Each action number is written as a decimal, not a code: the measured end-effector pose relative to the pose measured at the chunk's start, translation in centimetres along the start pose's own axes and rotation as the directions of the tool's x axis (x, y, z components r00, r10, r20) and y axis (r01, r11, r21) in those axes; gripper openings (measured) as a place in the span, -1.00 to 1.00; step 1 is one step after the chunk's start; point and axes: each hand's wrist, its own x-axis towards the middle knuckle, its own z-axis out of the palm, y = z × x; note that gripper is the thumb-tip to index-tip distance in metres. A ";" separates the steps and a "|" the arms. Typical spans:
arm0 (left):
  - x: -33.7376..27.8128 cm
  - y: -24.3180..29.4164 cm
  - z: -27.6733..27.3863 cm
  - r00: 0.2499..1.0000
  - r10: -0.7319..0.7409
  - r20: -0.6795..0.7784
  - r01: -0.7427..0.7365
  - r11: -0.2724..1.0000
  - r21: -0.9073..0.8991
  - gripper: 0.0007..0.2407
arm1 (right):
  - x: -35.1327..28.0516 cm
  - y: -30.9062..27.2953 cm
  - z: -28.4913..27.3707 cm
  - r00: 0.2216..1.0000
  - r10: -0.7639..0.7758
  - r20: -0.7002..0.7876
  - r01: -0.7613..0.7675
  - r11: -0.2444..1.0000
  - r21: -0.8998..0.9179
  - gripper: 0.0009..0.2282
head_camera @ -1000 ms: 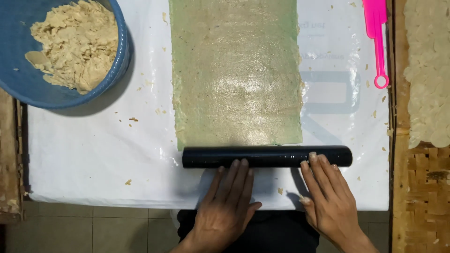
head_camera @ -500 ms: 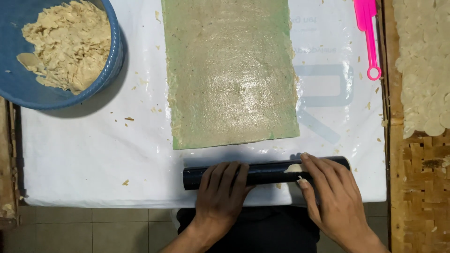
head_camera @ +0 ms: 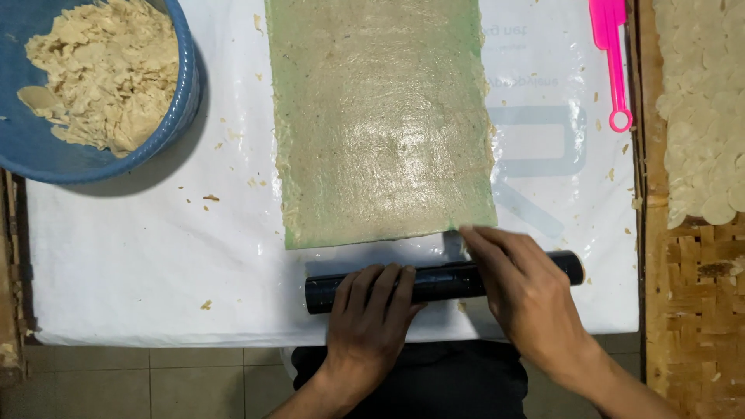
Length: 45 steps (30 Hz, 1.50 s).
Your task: Rolling and shaping dough on a flat surface using a rolling tool.
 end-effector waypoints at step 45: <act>5.5 -3.8 0.7 0.984 0.024 0.177 -0.059 0.979 0.196 -0.22 | 2.4 6.9 2.5 0.995 -0.093 -0.021 0.080 0.936 -0.343 -0.40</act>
